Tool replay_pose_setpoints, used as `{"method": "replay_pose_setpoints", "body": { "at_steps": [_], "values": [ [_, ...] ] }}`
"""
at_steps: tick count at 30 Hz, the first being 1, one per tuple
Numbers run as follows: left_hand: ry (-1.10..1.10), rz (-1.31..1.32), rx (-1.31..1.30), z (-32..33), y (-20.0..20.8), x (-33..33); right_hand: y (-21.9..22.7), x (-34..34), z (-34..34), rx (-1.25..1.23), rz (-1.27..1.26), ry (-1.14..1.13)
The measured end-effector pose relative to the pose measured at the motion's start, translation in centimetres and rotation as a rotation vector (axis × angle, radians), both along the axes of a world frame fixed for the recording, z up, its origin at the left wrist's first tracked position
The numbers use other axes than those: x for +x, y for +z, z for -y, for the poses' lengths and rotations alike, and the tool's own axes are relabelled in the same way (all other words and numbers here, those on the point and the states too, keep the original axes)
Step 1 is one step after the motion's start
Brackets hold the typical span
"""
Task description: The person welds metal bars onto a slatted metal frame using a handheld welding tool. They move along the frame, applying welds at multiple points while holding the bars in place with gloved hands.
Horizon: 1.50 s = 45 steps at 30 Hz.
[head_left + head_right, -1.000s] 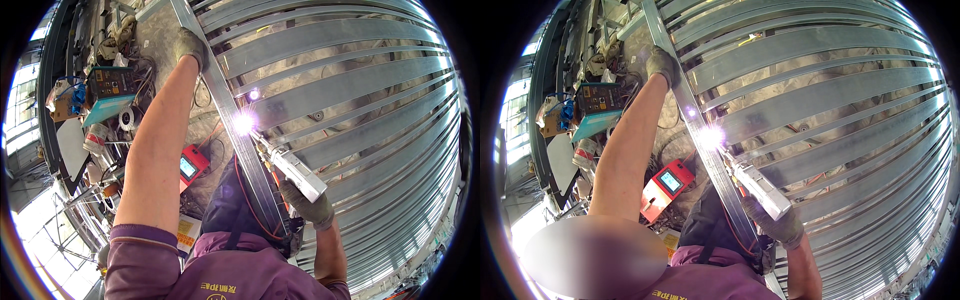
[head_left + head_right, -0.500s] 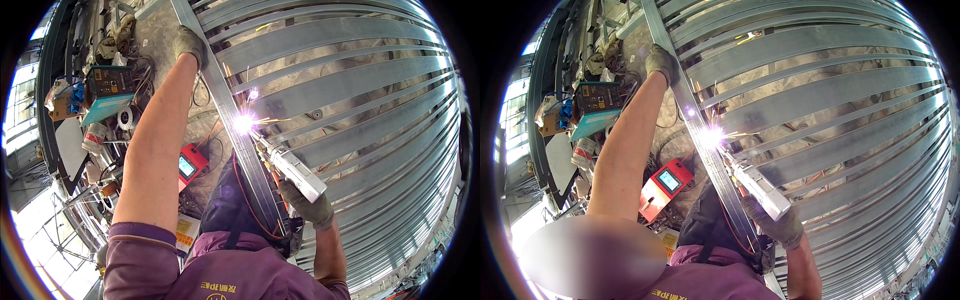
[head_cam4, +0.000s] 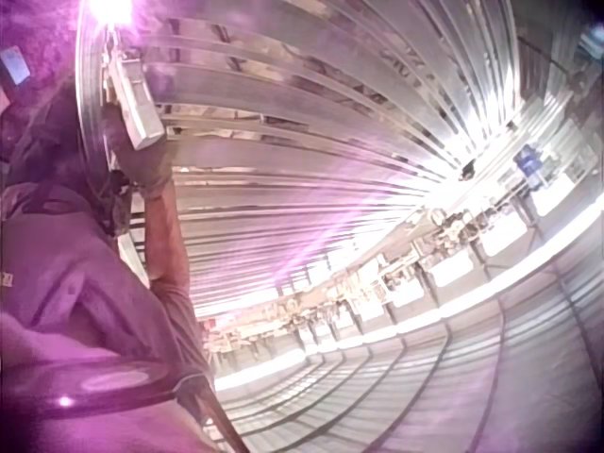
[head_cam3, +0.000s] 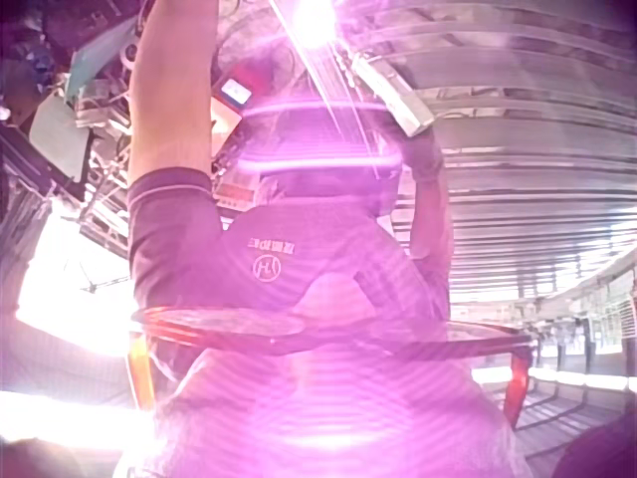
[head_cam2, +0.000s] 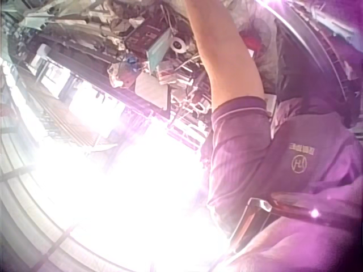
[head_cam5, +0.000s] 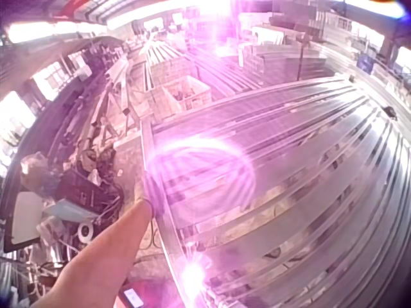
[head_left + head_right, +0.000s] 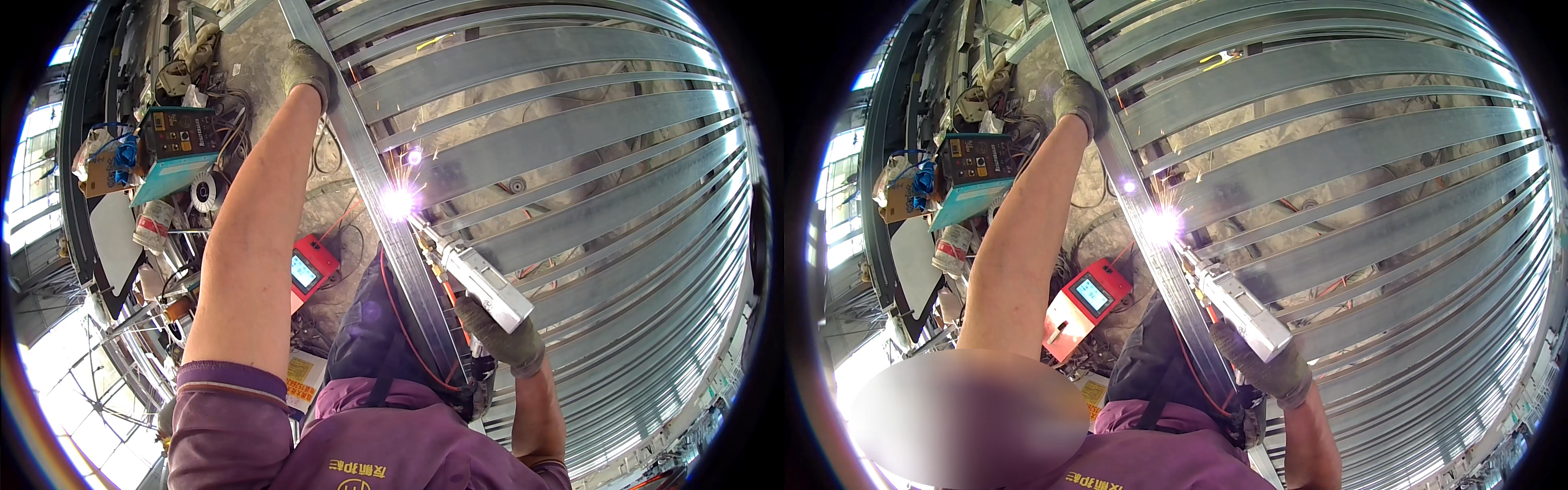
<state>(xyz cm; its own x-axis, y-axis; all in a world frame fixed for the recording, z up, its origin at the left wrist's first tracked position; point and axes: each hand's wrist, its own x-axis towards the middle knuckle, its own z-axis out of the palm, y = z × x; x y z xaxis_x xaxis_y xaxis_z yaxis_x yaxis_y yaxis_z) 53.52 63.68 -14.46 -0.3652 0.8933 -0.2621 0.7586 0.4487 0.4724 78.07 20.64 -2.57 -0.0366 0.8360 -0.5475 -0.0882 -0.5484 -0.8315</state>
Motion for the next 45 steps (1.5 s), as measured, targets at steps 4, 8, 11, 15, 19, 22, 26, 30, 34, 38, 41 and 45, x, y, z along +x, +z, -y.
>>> {"method": "replay_pose_setpoints", "body": {
  "at_steps": [4,8,11,15,19,22,26,30,34,38,41,45],
  "values": [
    [0.022,-0.023,0.117,0.2,-1.2,-0.5,0.2,0.0,0.1,-0.021,-0.002,0.01],
    [0.022,-0.051,0.095,1.0,0.0,0.6,-0.3,0.1,0.5,0.007,-0.007,0.012],
    [0.078,0.026,0.079,0.8,0.1,0.6,-0.5,0.0,0.8,0.056,-0.001,0.003],
    [0.024,-0.023,0.069,0.6,-0.5,0.2,0.1,0.1,0.5,-0.011,-0.044,0.004],
    [0.203,0.173,0.079,-0.7,-1.3,-0.5,-0.5,-0.1,0.9,0.09,-0.028,0.0],
    [0.112,0.098,0.092,-0.9,-2.2,-1.1,-0.4,0.2,1.0,0.057,-0.035,0.026],
    [0.031,0.015,0.021,-1.7,-2.8,-2.1,-0.4,0.1,1.2,0.06,-0.03,0.021],
    [-0.044,-0.049,0.09,-0.6,-2.1,-0.9,-0.9,0.0,1.6,0.084,0.004,0.027],
    [-0.083,-0.113,0.094,-0.1,-1.6,-0.3,-1.0,0.1,2.1,0.15,0.076,0.094],
    [-0.039,-0.058,0.116,-0.7,-2.6,-1.0,-1.1,0.3,2.6,0.169,0.122,0.145],
    [-0.035,-0.061,0.094,-0.3,-2.1,-0.4,-1.1,0.5,2.8,0.181,0.147,0.171],
    [-0.075,-0.057,0.12,-0.9,-3.1,-1.3,-0.9,0.3,2.8,0.145,0.104,0.143]
  ]
}}
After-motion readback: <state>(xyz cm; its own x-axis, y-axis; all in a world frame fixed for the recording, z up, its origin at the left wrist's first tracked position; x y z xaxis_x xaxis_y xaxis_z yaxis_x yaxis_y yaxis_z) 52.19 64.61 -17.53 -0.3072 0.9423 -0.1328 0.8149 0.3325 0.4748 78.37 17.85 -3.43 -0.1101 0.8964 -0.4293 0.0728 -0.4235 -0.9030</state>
